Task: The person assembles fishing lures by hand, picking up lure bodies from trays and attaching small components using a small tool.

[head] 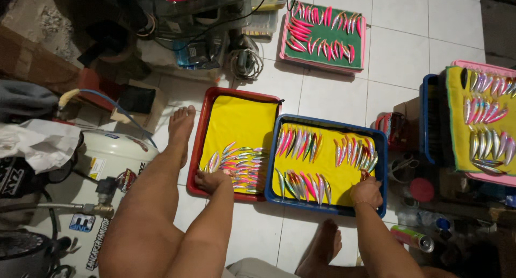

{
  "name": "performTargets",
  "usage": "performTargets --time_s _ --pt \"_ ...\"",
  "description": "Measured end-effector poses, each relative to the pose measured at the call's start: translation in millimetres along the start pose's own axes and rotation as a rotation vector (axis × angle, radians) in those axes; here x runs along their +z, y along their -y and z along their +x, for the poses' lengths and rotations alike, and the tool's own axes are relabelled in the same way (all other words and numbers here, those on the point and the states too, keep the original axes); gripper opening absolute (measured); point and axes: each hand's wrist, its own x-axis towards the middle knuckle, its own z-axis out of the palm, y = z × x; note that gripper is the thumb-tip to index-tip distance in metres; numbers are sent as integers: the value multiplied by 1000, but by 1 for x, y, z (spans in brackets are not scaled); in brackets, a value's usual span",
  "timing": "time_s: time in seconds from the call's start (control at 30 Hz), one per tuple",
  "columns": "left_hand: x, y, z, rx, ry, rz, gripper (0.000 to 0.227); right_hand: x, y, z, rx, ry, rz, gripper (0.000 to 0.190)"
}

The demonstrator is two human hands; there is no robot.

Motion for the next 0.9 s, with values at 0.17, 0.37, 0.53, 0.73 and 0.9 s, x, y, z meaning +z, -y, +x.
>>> performTargets --time_s 0.17,0.37,0.53,0.73,0.9 --pt "23 27 39 -9 -16 43 88 -26 14 -31 -48 -113 23 34" --pt "203 -3 19 -171 -534 -218 63 -88 59 -36 -128 -13 341 46" --pt "195 -162 -115 83 -645 -1411 41 -187 137 -94 -408 -167 687 29" --pt "9 -260 -328 479 464 -1579 33 -347 176 -232 -582 -44 967 27" --pt "-52 -248 -394 622 291 -1170 46 -388 154 -267 -901 -77 915 33"
